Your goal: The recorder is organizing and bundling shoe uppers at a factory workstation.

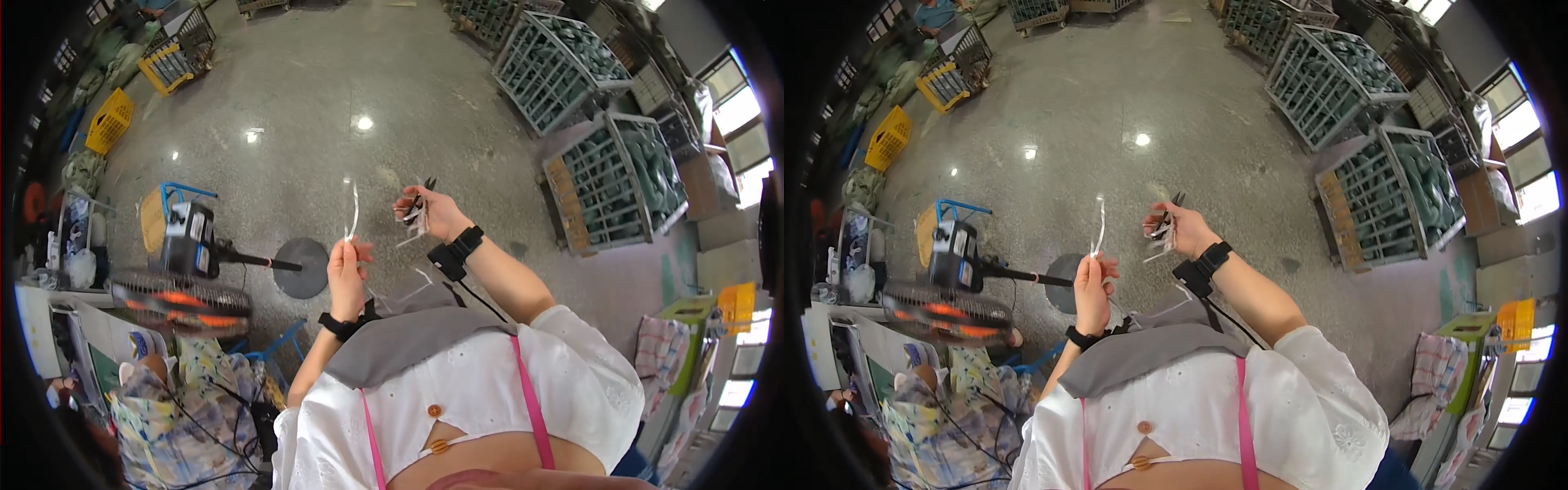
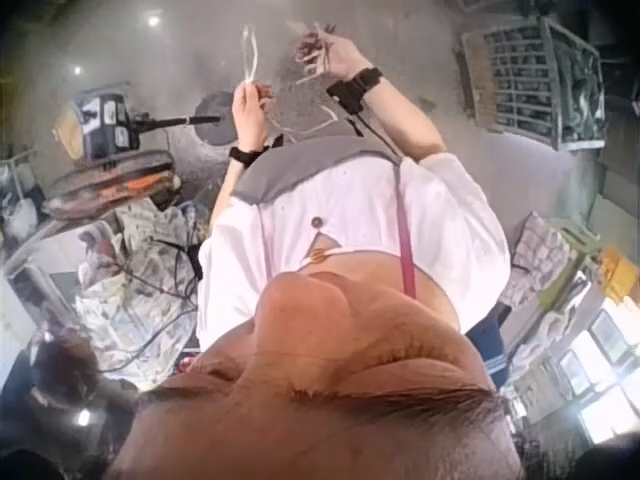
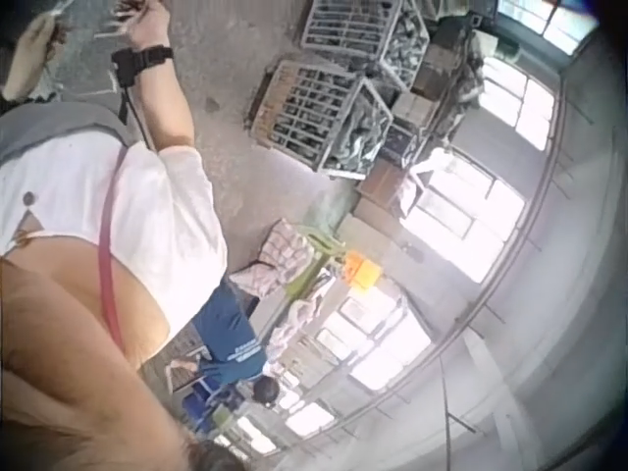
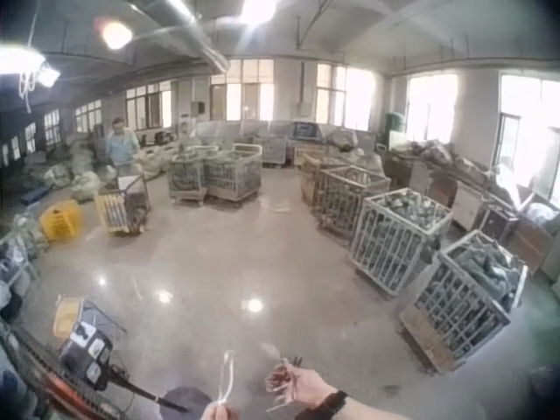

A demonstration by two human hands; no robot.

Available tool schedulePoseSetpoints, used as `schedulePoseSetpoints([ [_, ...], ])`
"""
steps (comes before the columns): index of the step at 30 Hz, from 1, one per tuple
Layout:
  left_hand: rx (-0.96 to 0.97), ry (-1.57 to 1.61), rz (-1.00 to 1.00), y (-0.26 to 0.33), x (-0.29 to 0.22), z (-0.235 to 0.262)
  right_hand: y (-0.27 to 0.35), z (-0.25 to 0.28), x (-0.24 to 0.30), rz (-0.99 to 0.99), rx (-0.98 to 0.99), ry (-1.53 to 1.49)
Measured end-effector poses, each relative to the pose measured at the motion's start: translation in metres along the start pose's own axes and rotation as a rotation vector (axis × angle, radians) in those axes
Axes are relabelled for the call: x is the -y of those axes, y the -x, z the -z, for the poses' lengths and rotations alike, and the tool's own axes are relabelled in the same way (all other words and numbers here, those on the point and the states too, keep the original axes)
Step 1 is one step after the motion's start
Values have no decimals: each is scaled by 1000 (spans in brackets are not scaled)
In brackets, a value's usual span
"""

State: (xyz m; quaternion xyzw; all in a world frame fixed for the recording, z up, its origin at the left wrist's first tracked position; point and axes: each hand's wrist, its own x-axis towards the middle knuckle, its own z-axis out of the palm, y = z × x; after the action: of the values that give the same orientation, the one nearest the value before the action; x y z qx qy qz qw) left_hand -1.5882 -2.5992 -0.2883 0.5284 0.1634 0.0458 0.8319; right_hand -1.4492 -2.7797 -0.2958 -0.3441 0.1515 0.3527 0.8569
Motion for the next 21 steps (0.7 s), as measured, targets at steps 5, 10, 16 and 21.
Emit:
schedulePoseSetpoints([
  [5,-68,-307,-195,-146,15,-44,-109,-22,60,-20,258,178],
  [10,-70,120,103,-265,11,-88,-190,-44,103,22,435,114],
  [16,-119,119,164,-344,-36,-78,-308,-93,178,-135,685,824],
  [21,-415,-170,178,-416,-10,13,-443,-169,195,288,504,1316],
])
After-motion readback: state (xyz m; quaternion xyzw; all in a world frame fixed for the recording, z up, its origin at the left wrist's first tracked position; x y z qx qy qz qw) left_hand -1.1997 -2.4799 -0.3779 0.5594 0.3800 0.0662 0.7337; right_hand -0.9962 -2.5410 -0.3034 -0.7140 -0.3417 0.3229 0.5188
